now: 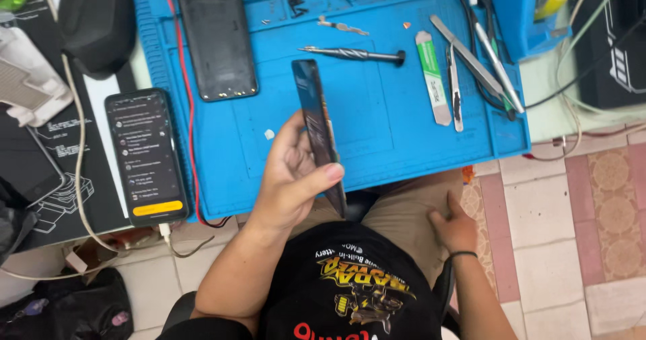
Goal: The person peels the protective film off a replacement battery, powers on the phone and taps the screen to test it, then pries open the back cover and removes the old battery from the phone body.
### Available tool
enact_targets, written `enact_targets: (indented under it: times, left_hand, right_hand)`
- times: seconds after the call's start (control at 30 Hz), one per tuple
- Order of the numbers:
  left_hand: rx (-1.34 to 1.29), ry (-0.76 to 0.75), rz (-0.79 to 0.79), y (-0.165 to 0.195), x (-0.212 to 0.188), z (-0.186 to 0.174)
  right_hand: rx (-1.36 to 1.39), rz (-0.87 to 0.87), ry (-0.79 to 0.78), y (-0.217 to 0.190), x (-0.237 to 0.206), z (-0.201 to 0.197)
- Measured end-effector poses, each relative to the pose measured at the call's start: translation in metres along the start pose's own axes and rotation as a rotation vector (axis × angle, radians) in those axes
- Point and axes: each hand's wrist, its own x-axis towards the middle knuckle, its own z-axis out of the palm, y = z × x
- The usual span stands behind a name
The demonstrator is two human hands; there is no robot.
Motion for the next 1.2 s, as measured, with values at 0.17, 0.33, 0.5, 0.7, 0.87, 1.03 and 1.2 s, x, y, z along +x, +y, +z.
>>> enact_targets:
  times: [0.17,0.33,0.5,0.7,0.87,1.03,1.2]
  left_hand:
    - [0.049,-0.01,0.058,0.006,0.003,0.007]
    - [0.188,0.018,0.135,-0.001,0.004,0.03]
    - [0.217,0.091,0.17,-0.003,0.006,0.044]
    - [0.158,0.13,0.051,0.014,0.006,0.012]
    - [0.104,0.167,0.074,0.01,0.01,-0.001]
    - [0.144,0.105,0.096,0.007,0.009,-0.008]
    - [0.189,0.041,0.091,0.005,0.004,-0.008]
  right_hand:
    - [0.354,-0.168,-0.133,-0.027,-0.024,-0.045]
    - [0.697,-0.697,-0.246,-0.091,-0.083,-0.084]
    - [0.875,-0.836,-0.332,-0.177,-0.083,-0.077]
    - [0.996,-0.692,-0.524,-0.207,-0.063,-0.076]
    - [0.995,-0.726,-0.639,-0.213,-0.05,-0.072]
    - [0.976,-0.825,-0.647,-0.204,-0.043,-0.067]
    - [0.947,-0.847,-0.616,-0.2,-0.041,-0.065]
